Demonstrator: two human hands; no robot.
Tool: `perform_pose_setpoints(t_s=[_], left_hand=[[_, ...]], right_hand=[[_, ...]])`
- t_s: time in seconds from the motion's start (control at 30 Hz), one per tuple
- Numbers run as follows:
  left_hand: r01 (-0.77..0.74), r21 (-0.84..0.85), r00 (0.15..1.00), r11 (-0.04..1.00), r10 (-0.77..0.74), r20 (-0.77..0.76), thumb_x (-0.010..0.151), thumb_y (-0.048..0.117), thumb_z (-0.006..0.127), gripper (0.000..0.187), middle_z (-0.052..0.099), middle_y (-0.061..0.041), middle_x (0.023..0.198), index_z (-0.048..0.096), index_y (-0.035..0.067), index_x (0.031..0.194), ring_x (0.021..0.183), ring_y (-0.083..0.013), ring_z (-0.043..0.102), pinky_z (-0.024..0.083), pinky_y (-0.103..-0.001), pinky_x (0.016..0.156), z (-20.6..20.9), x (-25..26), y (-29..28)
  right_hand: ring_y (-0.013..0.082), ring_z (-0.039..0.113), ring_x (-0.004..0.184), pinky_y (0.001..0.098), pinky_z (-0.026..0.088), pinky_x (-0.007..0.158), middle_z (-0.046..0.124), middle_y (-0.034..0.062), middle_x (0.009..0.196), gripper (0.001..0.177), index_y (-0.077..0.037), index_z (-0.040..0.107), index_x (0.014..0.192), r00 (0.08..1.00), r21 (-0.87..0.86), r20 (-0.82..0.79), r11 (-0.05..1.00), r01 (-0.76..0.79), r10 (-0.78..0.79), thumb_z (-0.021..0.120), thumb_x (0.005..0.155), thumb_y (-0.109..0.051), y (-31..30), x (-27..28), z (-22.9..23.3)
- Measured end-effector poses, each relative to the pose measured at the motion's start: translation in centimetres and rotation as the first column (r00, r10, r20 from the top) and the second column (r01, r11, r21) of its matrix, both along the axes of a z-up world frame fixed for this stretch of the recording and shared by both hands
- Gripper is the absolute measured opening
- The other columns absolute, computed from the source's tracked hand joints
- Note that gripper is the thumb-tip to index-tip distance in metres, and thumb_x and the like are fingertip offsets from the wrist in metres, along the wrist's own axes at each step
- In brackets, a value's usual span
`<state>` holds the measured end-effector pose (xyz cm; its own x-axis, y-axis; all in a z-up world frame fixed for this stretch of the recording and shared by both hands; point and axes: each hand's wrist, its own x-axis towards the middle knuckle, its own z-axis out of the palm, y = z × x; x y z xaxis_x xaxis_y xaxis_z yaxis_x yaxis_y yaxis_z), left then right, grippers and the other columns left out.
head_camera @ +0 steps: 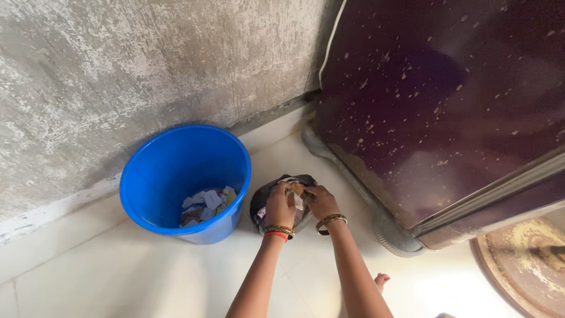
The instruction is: The person transfers crumpled paper and small trash items from a blue bucket into a black plastic bag. They repeatedly reach into the bucket, pick up items by hand, and place them into the bag on the floor.
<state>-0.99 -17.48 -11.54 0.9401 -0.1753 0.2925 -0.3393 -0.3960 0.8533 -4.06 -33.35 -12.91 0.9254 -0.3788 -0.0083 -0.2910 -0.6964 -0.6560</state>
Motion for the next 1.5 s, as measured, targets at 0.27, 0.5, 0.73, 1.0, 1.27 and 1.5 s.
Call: perform_pose_setpoints(t_s=[0.27, 0.5, 0.73, 1.0, 1.27, 1.5], left_hand=[[0.024, 0.105, 1.0, 0.994, -0.022, -0.019, 0.089, 0.008, 0.067, 0.029, 0.068, -0.025, 0.111, 0.061, 0.003, 0.116, 0.108, -0.0433, 0.064, 0.053, -0.051, 0.09, -4.0, 0.4, -2.3], [0.124, 0.185, 0.992, 0.975, -0.118, -0.042, 0.09, 0.005, 0.062, 0.043, 0.054, -0.023, 0.134, 0.06, 0.009, 0.134, 0.125, -0.044, 0.051, 0.046, -0.052, 0.101, -1.8, -0.9, -2.4], [0.072, 0.424, 0.909, 0.903, -0.234, 0.345, 0.088, 0.009, 0.062, 0.048, 0.056, -0.016, 0.144, 0.059, 0.001, 0.135, 0.139, -0.0334, 0.048, 0.04, -0.049, 0.114, -2.0, -1.6, -1.1], [0.242, 0.696, 0.899, 0.676, -0.426, 0.101, 0.093, 0.026, 0.06, 0.044, 0.05, -0.013, 0.15, 0.063, 0.0, 0.128, 0.149, -0.0348, 0.031, 0.019, -0.056, 0.122, -3.4, -0.2, -1.3], [0.465, 0.759, 0.864, 0.456, -0.42, -0.277, 0.1, 0.034, 0.041, 0.061, 0.019, -0.001, 0.169, 0.029, 0.02, 0.158, 0.158, -0.025, 0.008, 0.008, -0.055, 0.126, -6.3, 1.3, -1.8], [0.466, 0.81, 0.861, 0.355, -0.394, -0.322, 0.102, 0.036, 0.037, 0.068, 0.001, -0.002, 0.173, 0.014, 0.019, 0.163, 0.158, -0.0252, 0.0, 0.002, -0.058, 0.125, -7.4, 1.6, -2.4]], right_hand=[[0.0332, 0.066, 0.113, 0.0413, 0.051, 0.1, 0.066, 0.0112, 0.13, 0.035, -0.019, 0.075, 0.12, 0.997, -0.066, -0.057, 0.997, 0.038, -0.042, 0.065, 0.087, -0.014, -0.1, -0.6, 1.0], [0.0305, 0.069, 0.11, 0.0407, 0.053, 0.098, 0.068, 0.0099, 0.126, 0.034, -0.021, 0.073, 0.121, 0.993, -0.042, -0.12, 0.999, 0.015, -0.02, 0.066, 0.087, -0.016, 0.0, -1.0, 3.1], [0.0299, 0.07, 0.105, 0.0405, 0.054, 0.096, 0.072, 0.0098, 0.117, 0.034, -0.024, 0.078, 0.115, 0.993, -0.049, -0.116, 0.998, 0.032, -0.038, 0.062, 0.088, -0.013, 0.3, -1.2, 3.8], [0.0264, 0.074, 0.1, 0.0368, 0.057, 0.092, 0.077, 0.0077, 0.112, 0.03, -0.019, 0.081, 0.107, 0.995, 0.075, -0.007, 0.992, -0.099, 0.1, 0.064, 0.085, -0.011, 0.1, -1.3, 4.4], [0.0206, 0.076, 0.103, 0.0342, 0.057, 0.093, 0.081, 0.0061, 0.108, 0.029, -0.016, 0.081, 0.109, 0.996, 0.278, -0.04, 0.958, -0.07, 0.084, 0.065, 0.086, -0.009, -0.6, -1.7, 4.3], [0.0212, 0.074, 0.105, 0.0342, 0.057, 0.093, 0.079, 0.0067, 0.113, 0.028, -0.017, 0.08, 0.112, 0.992, 0.197, -0.069, 0.977, -0.086, 0.101, 0.066, 0.088, -0.014, -0.2, -1.7, 4.8]])
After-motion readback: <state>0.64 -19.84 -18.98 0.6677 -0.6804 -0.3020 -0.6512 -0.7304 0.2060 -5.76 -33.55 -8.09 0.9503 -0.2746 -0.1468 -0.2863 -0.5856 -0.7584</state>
